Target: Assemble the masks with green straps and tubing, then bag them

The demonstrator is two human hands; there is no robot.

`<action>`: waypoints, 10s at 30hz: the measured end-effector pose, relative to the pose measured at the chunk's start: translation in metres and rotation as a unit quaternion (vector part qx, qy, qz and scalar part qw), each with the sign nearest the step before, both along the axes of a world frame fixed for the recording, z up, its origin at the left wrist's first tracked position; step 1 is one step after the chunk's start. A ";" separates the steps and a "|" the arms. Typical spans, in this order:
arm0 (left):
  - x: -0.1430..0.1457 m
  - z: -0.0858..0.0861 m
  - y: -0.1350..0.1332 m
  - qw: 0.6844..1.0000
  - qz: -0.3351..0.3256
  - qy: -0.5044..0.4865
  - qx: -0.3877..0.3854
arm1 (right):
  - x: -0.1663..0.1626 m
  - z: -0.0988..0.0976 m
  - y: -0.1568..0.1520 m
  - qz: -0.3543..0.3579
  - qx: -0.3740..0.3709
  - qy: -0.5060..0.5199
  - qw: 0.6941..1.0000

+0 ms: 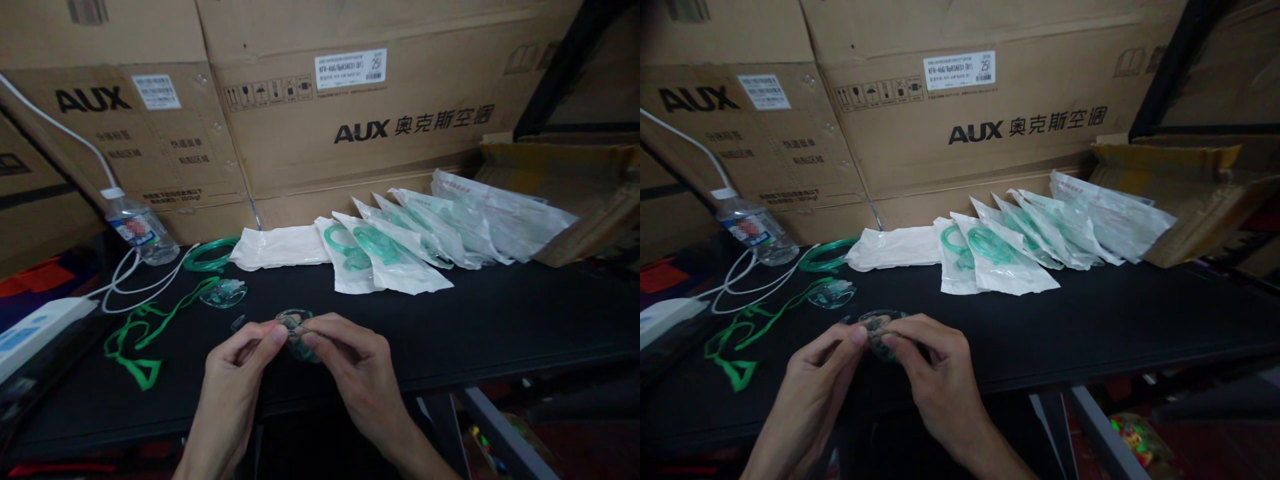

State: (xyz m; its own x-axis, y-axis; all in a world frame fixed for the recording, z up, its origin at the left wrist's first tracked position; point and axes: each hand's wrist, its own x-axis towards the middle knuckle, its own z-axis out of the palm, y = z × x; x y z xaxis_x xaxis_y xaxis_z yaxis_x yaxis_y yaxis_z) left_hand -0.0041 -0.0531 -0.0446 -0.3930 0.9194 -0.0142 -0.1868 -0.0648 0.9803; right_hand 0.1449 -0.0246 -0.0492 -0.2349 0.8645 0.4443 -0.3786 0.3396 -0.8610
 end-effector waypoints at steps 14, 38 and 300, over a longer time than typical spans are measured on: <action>-0.002 0.000 -0.006 0.999 -0.032 0.041 0.003 | 0.008 0.000 0.002 0.081 -0.051 0.032 0.995; -0.008 0.009 -0.006 0.984 -0.152 0.053 -0.075 | 0.032 0.001 0.009 0.021 -0.039 -0.114 0.993; 0.009 -0.005 0.006 0.883 -0.117 0.412 0.192 | 0.053 -0.008 0.013 -0.101 0.064 -0.210 0.970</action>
